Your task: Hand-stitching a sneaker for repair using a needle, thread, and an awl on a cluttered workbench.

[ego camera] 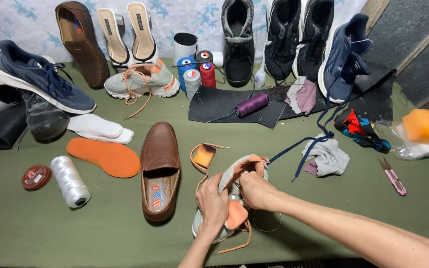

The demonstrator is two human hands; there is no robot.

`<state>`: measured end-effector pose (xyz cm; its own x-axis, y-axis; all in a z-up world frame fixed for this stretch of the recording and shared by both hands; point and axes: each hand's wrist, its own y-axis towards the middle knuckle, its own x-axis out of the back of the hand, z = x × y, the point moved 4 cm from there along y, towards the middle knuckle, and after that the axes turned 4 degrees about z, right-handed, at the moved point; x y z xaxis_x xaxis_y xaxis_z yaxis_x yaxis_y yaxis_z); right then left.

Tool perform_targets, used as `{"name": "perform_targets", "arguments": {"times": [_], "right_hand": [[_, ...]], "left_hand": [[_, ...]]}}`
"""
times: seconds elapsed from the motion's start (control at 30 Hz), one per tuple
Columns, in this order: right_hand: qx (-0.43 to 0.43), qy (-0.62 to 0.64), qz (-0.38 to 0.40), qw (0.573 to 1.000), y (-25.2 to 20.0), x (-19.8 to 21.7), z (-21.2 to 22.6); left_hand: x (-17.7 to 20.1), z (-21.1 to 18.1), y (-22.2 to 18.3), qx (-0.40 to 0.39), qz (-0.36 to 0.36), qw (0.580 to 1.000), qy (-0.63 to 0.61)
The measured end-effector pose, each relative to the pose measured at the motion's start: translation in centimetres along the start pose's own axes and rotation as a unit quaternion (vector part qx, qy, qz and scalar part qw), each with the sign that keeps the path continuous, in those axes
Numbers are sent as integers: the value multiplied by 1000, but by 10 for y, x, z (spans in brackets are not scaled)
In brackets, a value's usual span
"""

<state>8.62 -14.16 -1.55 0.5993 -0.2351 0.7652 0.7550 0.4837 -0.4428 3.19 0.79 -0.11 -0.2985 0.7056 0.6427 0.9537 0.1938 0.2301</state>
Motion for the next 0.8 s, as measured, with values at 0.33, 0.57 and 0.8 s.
{"name": "perform_targets", "arguments": {"times": [0.33,0.57,0.8], "right_hand": [[-159,306,31,938,1,9,-1],[-51,-14,34,998,-26,22,48],[-155,483,37,861,-4,17,9]], "left_hand": [[-7,7,-5,-14,-11,999,31],[-5,7,-8,-49,-28,998,29],[-10,10,-12,-57,-32,998,18]]}}
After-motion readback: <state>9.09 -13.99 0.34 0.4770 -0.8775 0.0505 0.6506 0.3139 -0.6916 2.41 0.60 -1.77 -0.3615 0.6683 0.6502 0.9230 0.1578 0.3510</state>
